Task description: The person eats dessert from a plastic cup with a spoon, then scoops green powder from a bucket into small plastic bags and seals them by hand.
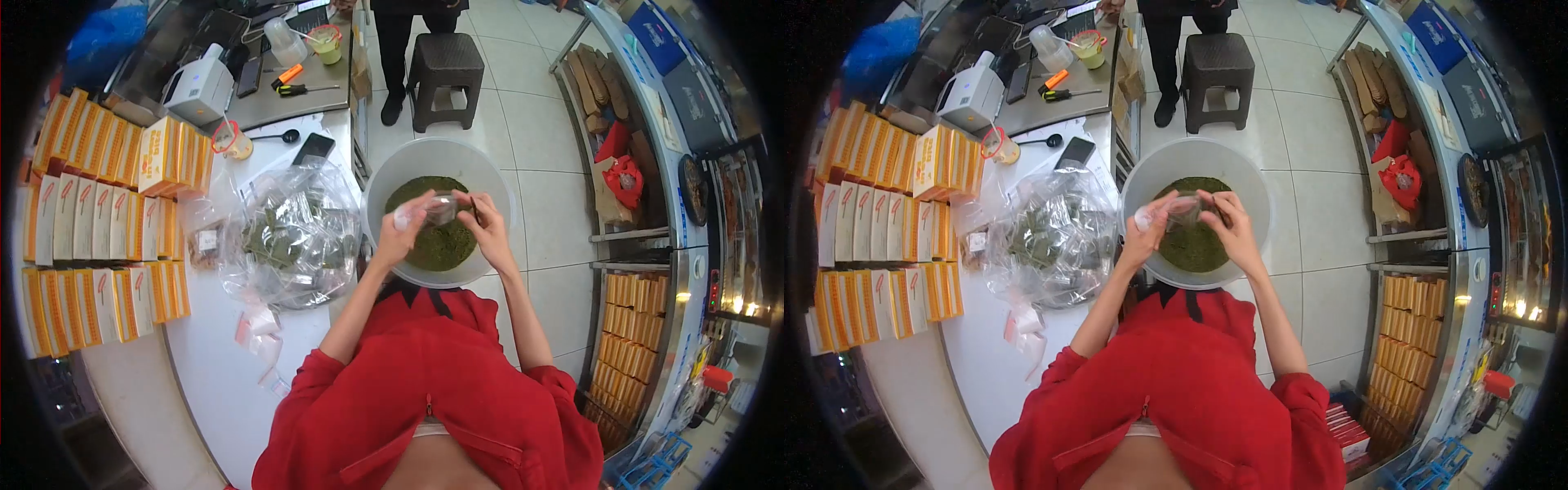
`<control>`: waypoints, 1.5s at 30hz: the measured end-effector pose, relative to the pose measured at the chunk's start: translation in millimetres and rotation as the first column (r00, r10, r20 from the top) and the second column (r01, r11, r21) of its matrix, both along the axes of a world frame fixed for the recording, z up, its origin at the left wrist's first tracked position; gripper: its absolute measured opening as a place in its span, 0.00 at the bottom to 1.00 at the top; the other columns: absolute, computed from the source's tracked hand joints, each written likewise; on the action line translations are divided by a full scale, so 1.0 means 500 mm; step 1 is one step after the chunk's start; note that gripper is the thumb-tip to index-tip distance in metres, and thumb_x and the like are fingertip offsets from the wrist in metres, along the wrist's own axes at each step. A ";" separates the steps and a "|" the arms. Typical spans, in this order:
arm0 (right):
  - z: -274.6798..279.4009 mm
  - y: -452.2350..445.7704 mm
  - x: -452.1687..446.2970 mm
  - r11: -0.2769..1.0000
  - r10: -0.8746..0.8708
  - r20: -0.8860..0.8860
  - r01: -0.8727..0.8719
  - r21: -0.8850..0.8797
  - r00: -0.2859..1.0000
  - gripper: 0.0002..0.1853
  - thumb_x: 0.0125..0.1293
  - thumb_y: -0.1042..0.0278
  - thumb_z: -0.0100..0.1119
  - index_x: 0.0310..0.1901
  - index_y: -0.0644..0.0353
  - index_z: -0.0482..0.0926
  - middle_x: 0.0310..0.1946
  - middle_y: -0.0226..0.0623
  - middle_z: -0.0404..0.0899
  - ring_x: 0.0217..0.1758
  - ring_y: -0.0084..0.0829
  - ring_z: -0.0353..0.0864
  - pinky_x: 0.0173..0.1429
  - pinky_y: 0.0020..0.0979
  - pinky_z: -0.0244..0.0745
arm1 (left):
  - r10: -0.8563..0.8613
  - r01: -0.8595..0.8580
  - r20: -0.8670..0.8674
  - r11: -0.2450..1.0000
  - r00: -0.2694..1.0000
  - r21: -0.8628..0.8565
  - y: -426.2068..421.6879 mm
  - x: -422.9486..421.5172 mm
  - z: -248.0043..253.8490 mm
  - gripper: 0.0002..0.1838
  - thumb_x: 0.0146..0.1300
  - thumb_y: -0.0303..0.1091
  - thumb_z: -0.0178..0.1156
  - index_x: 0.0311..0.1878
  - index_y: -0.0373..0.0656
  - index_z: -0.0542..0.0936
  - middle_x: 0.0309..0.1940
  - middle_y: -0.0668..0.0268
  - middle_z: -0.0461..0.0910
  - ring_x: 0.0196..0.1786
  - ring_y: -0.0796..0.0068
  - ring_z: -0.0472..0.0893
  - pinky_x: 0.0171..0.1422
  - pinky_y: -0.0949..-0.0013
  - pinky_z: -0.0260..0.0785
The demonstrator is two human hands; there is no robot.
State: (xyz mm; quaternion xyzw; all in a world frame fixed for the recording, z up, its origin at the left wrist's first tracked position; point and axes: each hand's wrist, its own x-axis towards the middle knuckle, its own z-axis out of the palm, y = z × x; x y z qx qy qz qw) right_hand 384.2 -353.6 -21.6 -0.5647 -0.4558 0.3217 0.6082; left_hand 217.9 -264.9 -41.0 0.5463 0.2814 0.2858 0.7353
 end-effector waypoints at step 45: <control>-0.088 -0.030 0.259 0.462 0.860 0.308 -0.878 -0.128 0.407 0.10 0.59 0.67 0.57 0.39 0.62 0.76 0.30 0.42 0.70 0.35 0.42 0.76 0.38 0.38 0.70 | 0.946 -0.461 -0.324 0.282 -0.012 0.841 -0.086 -0.035 0.081 0.15 0.52 0.38 0.64 0.39 0.37 0.80 0.28 0.63 0.80 0.30 0.76 0.76 0.36 0.70 0.68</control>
